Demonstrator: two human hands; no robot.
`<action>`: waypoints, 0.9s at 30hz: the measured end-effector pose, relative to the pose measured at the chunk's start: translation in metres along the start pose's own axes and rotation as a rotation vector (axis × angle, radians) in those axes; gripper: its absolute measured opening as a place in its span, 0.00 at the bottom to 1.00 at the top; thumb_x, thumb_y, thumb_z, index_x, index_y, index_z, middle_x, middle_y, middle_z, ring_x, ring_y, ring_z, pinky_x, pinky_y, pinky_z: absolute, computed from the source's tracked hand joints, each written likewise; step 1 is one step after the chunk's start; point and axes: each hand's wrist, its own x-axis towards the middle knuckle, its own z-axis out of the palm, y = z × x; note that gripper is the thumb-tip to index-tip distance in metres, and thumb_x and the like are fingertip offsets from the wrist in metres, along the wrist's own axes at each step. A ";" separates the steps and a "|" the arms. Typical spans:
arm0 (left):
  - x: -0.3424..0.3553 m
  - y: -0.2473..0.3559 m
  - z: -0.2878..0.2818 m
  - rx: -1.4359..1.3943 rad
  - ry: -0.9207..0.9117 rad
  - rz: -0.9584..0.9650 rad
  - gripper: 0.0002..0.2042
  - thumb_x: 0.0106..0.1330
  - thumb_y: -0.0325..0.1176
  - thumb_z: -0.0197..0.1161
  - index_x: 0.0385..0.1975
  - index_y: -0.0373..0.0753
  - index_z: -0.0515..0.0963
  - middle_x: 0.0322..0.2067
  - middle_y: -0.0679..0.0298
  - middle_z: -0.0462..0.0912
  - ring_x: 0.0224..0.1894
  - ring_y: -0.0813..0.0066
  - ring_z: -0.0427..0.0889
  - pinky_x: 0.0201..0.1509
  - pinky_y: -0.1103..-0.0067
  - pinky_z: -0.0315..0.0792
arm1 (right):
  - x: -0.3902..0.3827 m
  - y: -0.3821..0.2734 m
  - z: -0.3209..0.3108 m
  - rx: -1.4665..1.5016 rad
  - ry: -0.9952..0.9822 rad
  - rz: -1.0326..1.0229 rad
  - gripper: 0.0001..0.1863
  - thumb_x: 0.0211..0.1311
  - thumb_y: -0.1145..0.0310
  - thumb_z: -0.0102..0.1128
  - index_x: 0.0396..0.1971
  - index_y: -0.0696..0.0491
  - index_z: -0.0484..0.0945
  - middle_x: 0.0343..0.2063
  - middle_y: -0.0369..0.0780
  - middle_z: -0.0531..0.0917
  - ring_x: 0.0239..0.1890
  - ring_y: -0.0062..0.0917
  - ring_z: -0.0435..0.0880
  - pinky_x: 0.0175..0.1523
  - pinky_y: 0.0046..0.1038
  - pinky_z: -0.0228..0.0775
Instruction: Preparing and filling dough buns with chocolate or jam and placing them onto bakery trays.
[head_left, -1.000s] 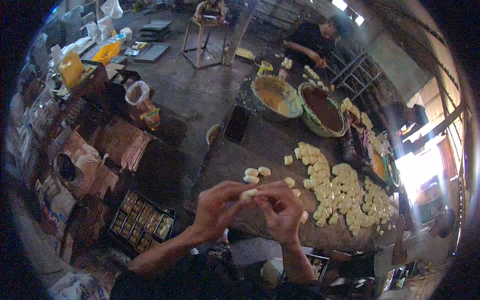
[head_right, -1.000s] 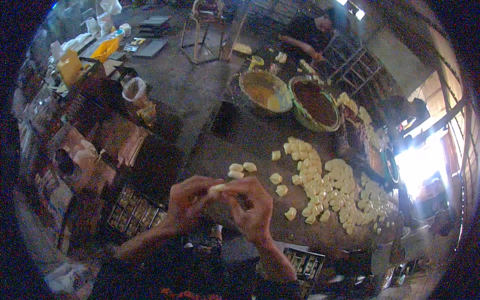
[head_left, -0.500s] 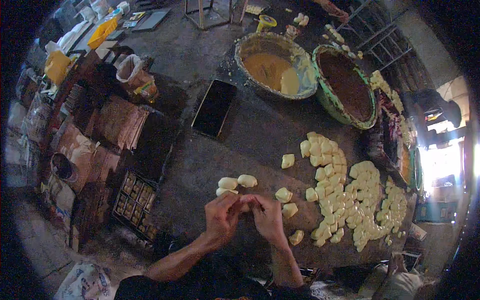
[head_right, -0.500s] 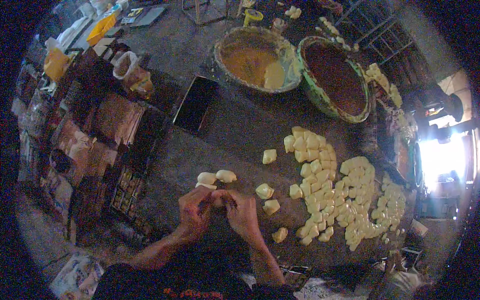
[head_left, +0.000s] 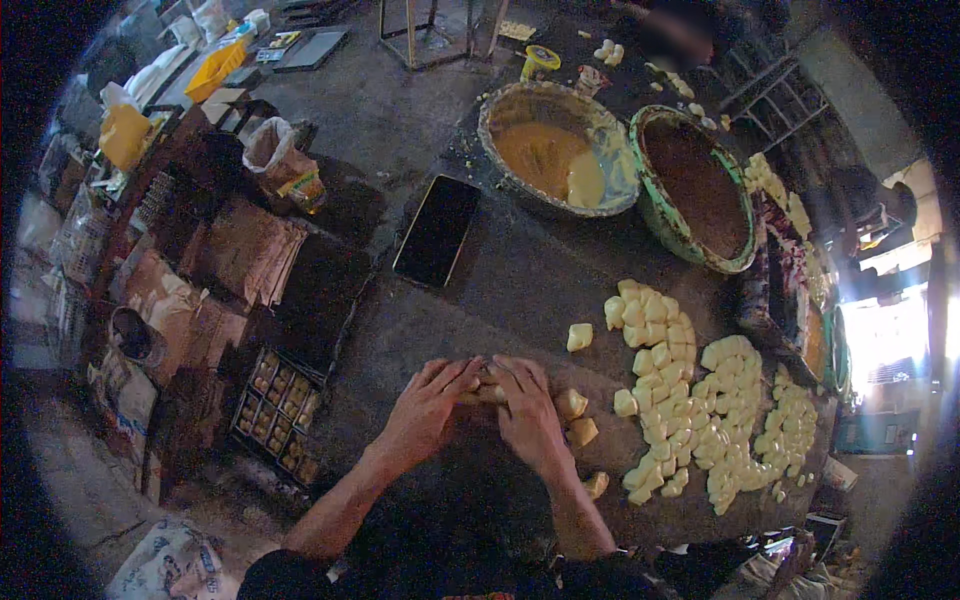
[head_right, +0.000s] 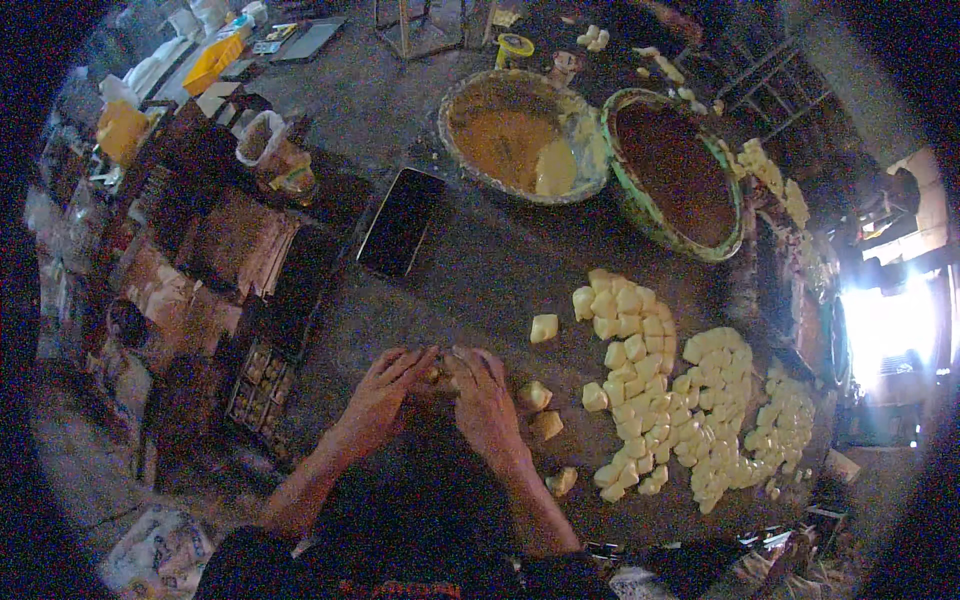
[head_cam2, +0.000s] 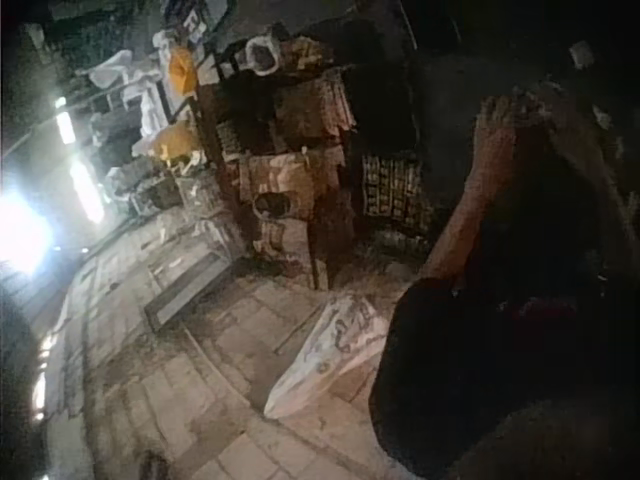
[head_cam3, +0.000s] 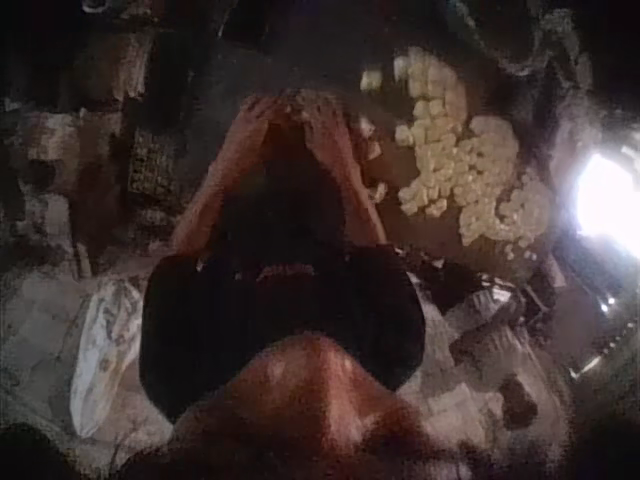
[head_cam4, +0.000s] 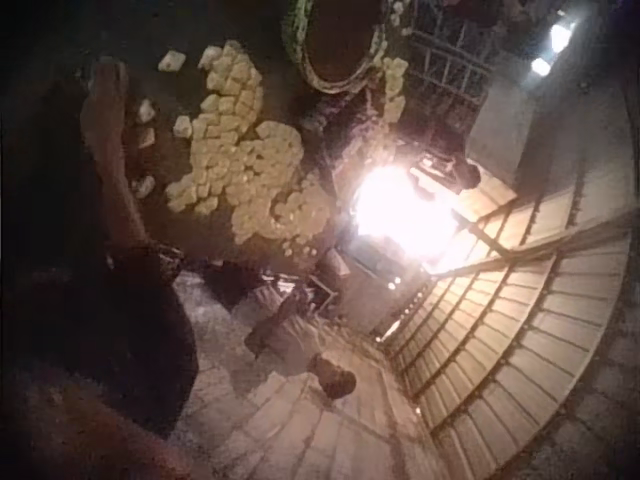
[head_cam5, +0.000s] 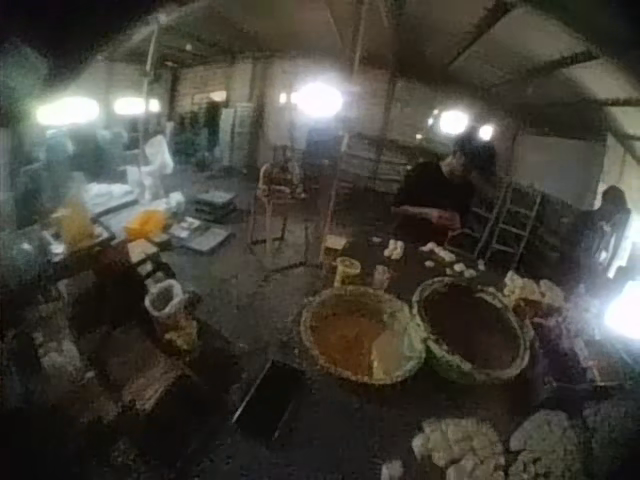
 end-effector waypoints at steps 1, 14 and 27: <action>-0.005 -0.010 0.006 0.060 -0.083 0.077 0.21 0.57 0.27 0.64 0.53 0.37 0.73 0.51 0.58 0.74 0.55 0.58 0.69 0.59 0.67 0.66 | -0.003 0.002 0.001 -0.006 0.006 -0.013 0.23 0.44 0.81 0.62 0.46 0.55 0.76 0.48 0.41 0.74 0.55 0.40 0.70 0.61 0.36 0.62; -0.016 -0.023 0.041 0.132 0.031 0.326 0.22 0.69 0.41 0.49 0.63 0.46 0.65 0.64 0.66 0.64 0.68 0.67 0.58 0.70 0.59 0.47 | -0.058 0.003 -0.009 -0.192 0.380 0.184 0.14 0.51 0.73 0.63 0.41 0.54 0.79 0.43 0.43 0.79 0.46 0.41 0.76 0.57 0.40 0.66; 0.082 0.069 0.027 -0.326 0.093 0.620 0.30 0.59 0.51 0.61 0.60 0.44 0.69 0.60 0.60 0.70 0.62 0.60 0.68 0.65 0.57 0.59 | -0.046 0.008 -0.045 1.498 0.357 0.304 0.19 0.57 0.70 0.63 0.49 0.56 0.75 0.42 0.40 0.81 0.42 0.27 0.81 0.43 0.22 0.75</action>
